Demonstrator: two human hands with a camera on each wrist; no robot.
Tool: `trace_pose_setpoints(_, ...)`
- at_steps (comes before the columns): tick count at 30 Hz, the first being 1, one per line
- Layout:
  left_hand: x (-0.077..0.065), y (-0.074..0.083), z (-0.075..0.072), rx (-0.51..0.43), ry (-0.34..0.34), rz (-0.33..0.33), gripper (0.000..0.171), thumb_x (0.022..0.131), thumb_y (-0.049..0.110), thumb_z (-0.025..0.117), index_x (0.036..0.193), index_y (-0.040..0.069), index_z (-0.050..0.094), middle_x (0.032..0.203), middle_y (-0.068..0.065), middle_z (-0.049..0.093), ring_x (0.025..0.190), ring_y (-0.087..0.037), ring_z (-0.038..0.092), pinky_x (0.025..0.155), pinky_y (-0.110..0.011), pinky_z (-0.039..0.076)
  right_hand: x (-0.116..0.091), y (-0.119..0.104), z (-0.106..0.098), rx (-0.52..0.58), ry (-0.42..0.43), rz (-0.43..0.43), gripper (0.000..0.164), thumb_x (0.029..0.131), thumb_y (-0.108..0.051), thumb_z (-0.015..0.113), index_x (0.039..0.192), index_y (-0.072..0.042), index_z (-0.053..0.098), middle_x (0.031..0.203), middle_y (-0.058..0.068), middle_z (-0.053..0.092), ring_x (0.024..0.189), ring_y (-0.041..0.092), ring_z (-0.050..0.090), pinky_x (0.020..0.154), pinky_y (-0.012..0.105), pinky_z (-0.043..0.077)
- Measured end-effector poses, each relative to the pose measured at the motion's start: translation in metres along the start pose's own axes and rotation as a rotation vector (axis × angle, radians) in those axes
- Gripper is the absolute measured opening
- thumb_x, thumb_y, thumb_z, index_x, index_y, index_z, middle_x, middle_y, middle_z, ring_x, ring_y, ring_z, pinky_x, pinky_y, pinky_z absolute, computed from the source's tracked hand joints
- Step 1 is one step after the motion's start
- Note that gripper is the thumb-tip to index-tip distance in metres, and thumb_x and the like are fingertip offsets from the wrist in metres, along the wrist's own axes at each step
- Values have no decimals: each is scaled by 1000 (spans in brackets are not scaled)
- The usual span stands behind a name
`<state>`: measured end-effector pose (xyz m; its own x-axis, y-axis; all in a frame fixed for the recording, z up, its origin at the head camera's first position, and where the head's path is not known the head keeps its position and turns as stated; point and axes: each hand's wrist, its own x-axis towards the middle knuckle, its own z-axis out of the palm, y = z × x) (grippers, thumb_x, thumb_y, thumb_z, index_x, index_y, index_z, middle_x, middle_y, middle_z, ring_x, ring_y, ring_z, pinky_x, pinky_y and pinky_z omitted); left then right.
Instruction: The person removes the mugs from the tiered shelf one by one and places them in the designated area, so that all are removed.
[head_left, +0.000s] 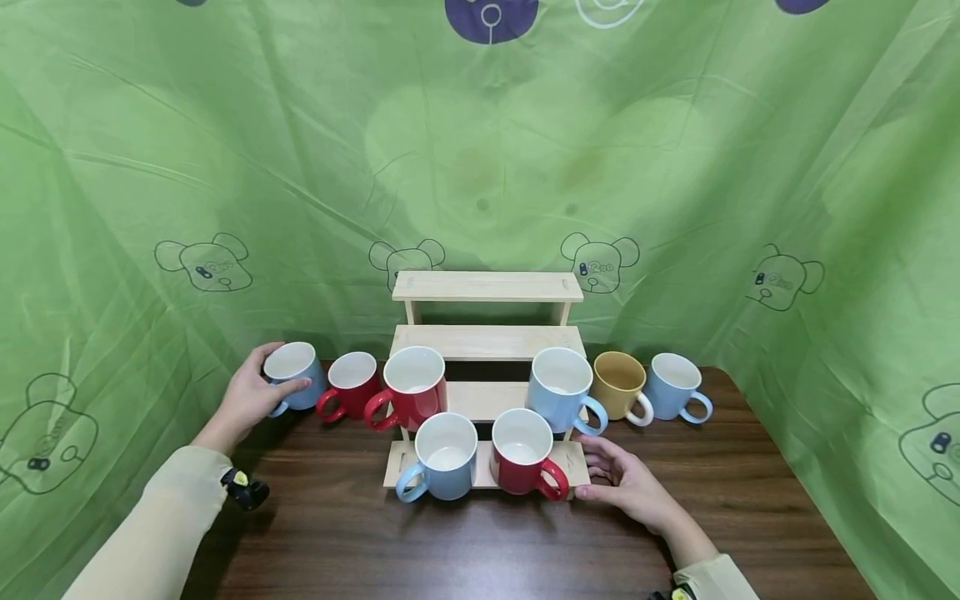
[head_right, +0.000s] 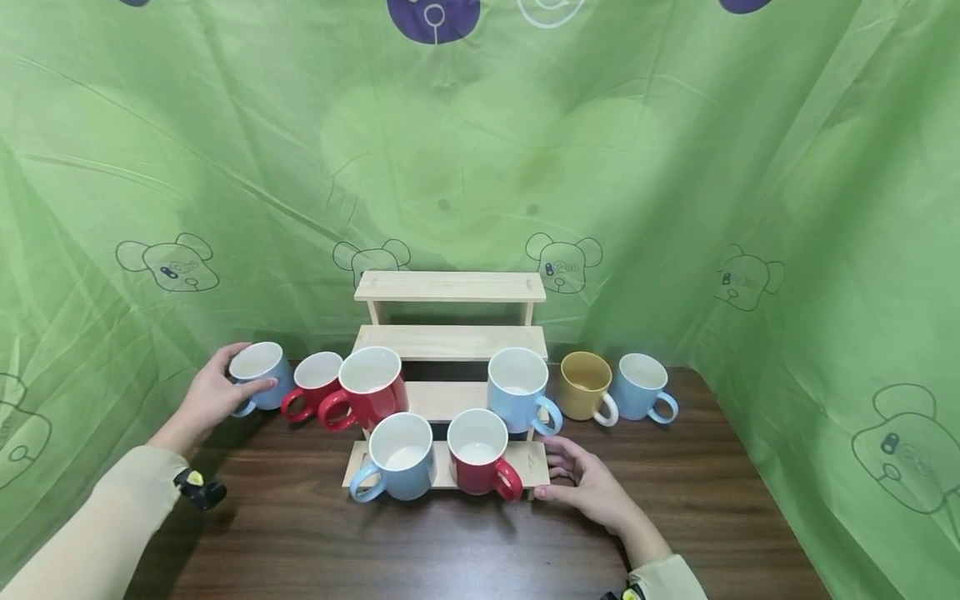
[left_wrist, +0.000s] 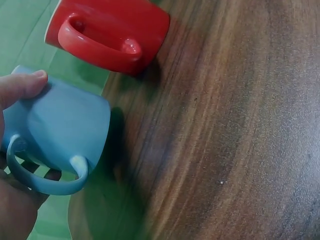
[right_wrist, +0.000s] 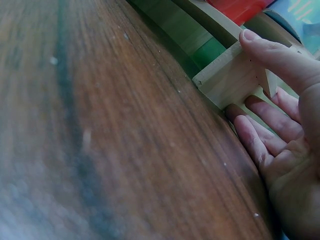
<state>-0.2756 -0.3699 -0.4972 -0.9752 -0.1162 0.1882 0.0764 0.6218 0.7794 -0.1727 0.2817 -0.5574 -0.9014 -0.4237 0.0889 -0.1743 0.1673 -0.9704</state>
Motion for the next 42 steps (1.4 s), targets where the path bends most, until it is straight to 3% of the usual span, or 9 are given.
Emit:
trace_pose_setpoints(12, 0, -5, 1, -15, -18, -7, 97, 89, 34, 95, 162, 1, 40, 146, -30, 58, 127, -42, 56, 94, -38, 43, 0, 1, 0, -5, -2, -6, 74, 94, -1, 85, 157, 4, 47, 147, 29, 60, 118, 20, 72, 98, 30, 60)
trace_pose_setpoints(18, -2, -4, 3, -7, -20, -11, 98, 88, 34, 95, 162, 0, 40, 146, -29, 57, 126, -40, 56, 97, -42, 44, 0, 1, 0, -1, 5, -1, 75, 93, 0, 85, 157, 4, 47, 147, 21, 62, 119, 20, 72, 99, 30, 60)
trace_pose_setpoints(24, -2, -3, 3, -2, -33, -24, 100, 88, 36, 95, 162, 0, 39, 147, -29, 56, 127, -42, 56, 96, -41, 44, 0, 2, -1, -18, -8, -24, 74, 94, -1, 84, 157, 6, 46, 147, 28, 60, 118, 19, 71, 98, 29, 60)
trace_pose_setpoints(34, -1, -3, 4, -5, -50, -31, 101, 87, 35, 96, 162, 0, 38, 148, -30, 54, 128, -43, 54, 101, -52, 45, 1, -1, -1, -11, -3, -3, 74, 94, -2, 85, 157, 7, 46, 146, 31, 60, 118, 19, 71, 99, 28, 59)
trace_pose_setpoints(42, -1, -7, 5, 0, -43, -24, 100, 88, 36, 95, 162, 0, 39, 149, -30, 54, 128, -44, 55, 98, -46, 44, 1, -2, 0, -16, -9, -1, 74, 94, -2, 85, 157, 7, 46, 145, 30, 61, 117, 20, 71, 99, 28, 58)
